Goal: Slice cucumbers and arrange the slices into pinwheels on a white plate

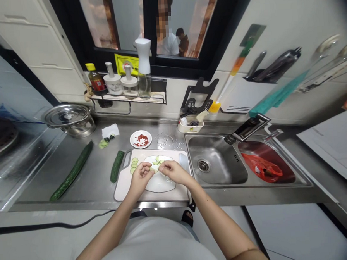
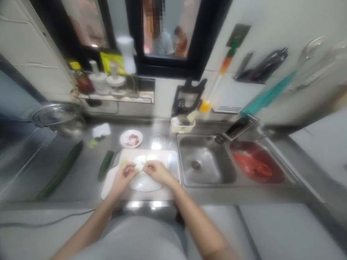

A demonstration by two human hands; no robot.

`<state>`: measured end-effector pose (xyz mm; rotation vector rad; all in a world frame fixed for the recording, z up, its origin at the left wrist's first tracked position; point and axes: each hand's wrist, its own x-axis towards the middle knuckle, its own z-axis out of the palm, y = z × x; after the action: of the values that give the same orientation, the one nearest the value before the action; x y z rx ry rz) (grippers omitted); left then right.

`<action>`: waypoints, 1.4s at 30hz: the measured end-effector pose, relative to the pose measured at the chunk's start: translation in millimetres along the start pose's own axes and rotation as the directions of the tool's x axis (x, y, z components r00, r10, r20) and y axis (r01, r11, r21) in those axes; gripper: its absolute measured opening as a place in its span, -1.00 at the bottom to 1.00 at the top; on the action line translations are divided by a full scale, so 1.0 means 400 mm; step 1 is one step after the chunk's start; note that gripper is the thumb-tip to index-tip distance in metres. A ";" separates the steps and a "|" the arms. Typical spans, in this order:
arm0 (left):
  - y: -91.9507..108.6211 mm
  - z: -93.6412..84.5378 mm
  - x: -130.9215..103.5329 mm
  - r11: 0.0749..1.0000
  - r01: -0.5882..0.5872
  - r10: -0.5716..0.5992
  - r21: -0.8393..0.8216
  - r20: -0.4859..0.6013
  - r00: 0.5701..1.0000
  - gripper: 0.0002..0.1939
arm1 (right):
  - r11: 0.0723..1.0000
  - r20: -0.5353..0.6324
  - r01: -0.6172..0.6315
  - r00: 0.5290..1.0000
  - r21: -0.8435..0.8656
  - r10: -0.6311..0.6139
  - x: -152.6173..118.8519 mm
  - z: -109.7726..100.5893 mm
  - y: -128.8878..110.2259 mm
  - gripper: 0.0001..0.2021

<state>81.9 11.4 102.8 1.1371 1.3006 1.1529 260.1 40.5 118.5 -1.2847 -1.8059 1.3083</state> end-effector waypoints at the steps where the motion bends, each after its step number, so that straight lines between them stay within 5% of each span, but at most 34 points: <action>1: -0.012 0.004 0.006 1.000 -0.004 0.004 0.007 0.008 1.000 -0.74 | 1.000 0.017 -0.001 1.000 -0.031 0.001 0.003 -0.007 0.008 -0.86; 7: -0.097 0.054 0.050 0.995 -0.004 -0.006 0.100 0.092 0.996 -0.84 | 0.951 0.105 -0.020 0.993 -0.308 0.055 0.034 -0.062 0.062 -0.92; 14: -0.156 0.121 0.093 0.893 0.036 -0.129 0.448 0.177 0.976 -0.91 | 0.756 0.197 -0.036 0.956 -0.654 0.216 0.066 -0.099 0.095 -0.83; 31: -0.170 0.169 0.104 0.595 -0.154 -0.108 0.789 0.268 0.957 -0.83 | 0.550 0.155 -0.066 0.925 -0.833 0.346 0.065 -0.066 0.144 -0.78; 42: -0.183 0.169 0.096 0.538 -0.220 -0.055 0.814 0.294 0.954 -0.83 | 0.507 0.129 -0.059 0.936 -0.860 0.327 0.059 -0.059 0.140 -0.80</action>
<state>146.3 45.0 24.4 2.0106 1.6185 0.3024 291.8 75.2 73.3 -1.9159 -2.7588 0.6578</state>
